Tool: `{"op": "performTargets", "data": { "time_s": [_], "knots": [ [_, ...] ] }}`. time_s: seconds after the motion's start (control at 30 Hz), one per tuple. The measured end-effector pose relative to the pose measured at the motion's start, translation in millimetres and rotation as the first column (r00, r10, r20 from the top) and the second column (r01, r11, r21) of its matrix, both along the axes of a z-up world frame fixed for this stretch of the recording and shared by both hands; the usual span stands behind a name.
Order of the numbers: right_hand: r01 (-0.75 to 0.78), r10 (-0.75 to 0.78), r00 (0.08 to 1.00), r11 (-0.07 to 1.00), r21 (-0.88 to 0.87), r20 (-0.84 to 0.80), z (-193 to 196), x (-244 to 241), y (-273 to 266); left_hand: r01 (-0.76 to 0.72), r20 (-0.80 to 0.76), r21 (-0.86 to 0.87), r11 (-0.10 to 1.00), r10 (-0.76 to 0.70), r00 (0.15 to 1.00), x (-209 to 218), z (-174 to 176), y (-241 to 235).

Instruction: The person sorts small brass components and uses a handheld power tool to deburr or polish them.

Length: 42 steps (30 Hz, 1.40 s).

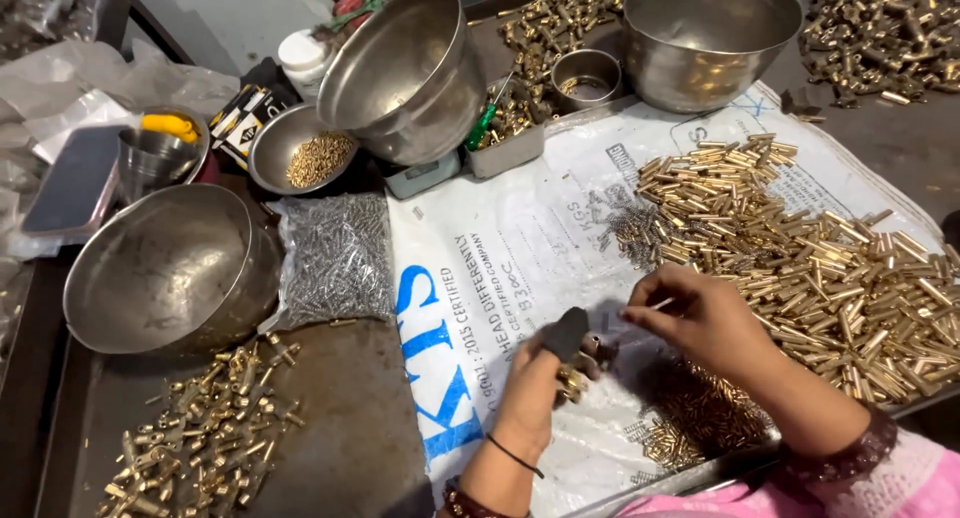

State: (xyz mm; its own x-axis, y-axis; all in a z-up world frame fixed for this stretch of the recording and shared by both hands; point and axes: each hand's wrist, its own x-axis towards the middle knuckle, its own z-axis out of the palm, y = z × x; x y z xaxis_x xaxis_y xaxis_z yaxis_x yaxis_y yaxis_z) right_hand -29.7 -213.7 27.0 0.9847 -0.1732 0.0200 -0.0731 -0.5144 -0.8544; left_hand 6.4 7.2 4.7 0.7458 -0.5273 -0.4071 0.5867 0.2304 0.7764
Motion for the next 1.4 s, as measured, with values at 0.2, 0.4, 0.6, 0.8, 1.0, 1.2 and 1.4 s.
{"op": "performTargets", "data": {
  "time_s": [0.2,0.4,0.6,0.8,1.0,1.2,1.4],
  "knots": [
    [-0.215,0.229,0.973,0.817,-0.536,-0.041,13.5,-20.5,55.6,-0.253,0.12,0.025,0.967,0.248,0.961,13.7,-26.3,9.2],
    [0.039,-0.079,0.978,0.979,-0.198,-0.195,13.5,-4.3,11.5,-0.153,0.232,0.081,0.985,0.131,0.964,15.4,-55.5,4.8],
    [-0.108,0.079,0.983,0.979,-0.175,-0.167,80.4,16.8,19.1,-0.201,0.583,0.167,0.965,0.067,0.809,-7.1,9.7,-11.1],
    [-0.299,0.453,0.891,0.654,-0.695,0.043,-16.9,12.3,12.8,-0.187,0.352,0.034,0.982,0.163,0.922,-0.9,-15.4,-0.1],
    [-0.282,0.229,0.959,0.78,-0.558,-0.164,1.0,16.6,23.1,-0.068,0.127,0.131,0.989,0.052,0.991,-2.5,-25.8,-10.1],
    [-0.181,0.179,0.983,0.978,0.107,0.029,16.4,-2.1,20.6,-0.072,0.446,0.305,0.95,-0.075,0.892,-10.2,-1.0,-3.6],
    [-0.215,0.193,0.968,0.967,0.134,0.16,-24.0,-12.2,11.4,0.022,0.533,0.277,0.961,-0.172,0.828,16.8,-77.0,-14.0]
  ]
}}
